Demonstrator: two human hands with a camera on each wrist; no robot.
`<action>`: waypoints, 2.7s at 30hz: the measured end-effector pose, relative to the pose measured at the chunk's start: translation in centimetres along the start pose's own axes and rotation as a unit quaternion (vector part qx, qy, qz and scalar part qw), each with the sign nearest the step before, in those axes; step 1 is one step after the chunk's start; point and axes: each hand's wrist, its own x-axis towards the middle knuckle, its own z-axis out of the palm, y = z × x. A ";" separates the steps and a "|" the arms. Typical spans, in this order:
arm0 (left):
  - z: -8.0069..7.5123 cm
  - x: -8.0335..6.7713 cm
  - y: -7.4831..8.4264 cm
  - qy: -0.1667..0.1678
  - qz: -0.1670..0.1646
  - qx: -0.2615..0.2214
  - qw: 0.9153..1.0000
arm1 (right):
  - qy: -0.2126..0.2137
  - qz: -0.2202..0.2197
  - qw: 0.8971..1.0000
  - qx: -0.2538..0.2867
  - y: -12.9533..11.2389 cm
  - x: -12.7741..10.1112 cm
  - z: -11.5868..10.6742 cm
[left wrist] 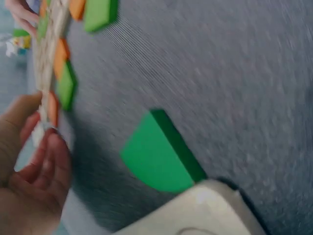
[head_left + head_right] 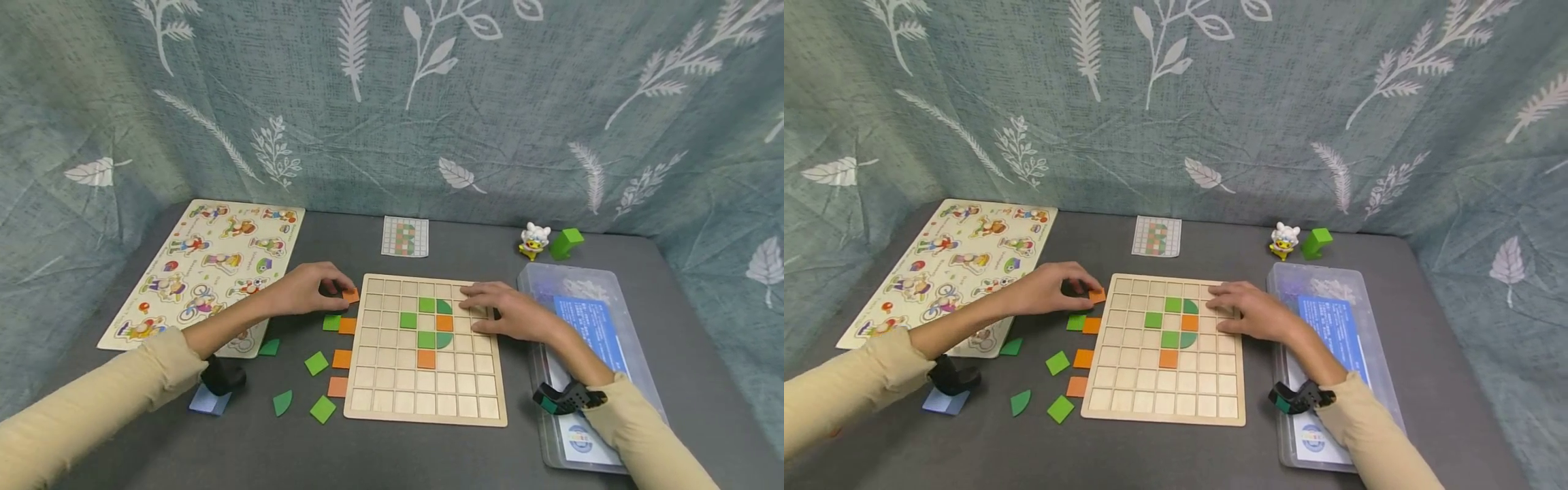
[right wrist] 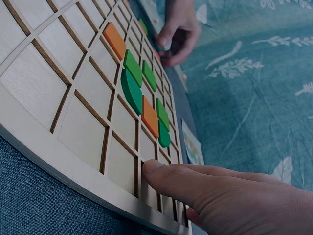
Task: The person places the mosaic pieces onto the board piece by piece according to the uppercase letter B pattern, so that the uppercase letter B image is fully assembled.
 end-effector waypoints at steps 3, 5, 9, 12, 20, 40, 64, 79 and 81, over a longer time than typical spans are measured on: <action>0.0 0.7 -1.4 -0.022 -0.006 -0.055 0.998 | 0.000 -0.002 1.000 0.003 0.0 0.1 0.0; 0.0 1.1 -1.9 -0.043 -0.005 -0.073 0.996 | 0.000 -0.002 1.000 0.004 0.0 0.2 0.0; -0.2 1.5 -2.2 -0.076 -0.003 -0.079 0.994 | 0.000 0.000 1.000 0.004 0.0 0.2 -0.1; -0.2 1.7 -2.4 -0.081 -0.002 -0.068 0.994 | -0.001 0.002 1.000 0.005 0.0 0.2 0.0; 0.1 1.7 -2.5 -0.075 0.006 -0.058 0.995 | 0.003 -0.001 1.000 0.006 0.1 0.1 0.1; 0.2 3.4 0.6 -0.044 0.059 -0.050 0.996 | -0.002 -0.005 1.000 0.007 -0.1 0.0 0.1; 3.3 7.8 4.2 -0.085 0.090 -0.040 0.991 | 0.005 -0.009 1.000 0.002 0.1 -0.1 0.1; 2.1 2.6 3.8 -0.057 0.063 -0.054 0.995 | 0.001 -0.011 1.000 0.007 -0.1 0.3 -0.1; 2.1 0.6 3.6 -0.052 0.053 -0.047 0.996 | 0.001 -0.010 1.000 0.008 0.0 0.3 -0.1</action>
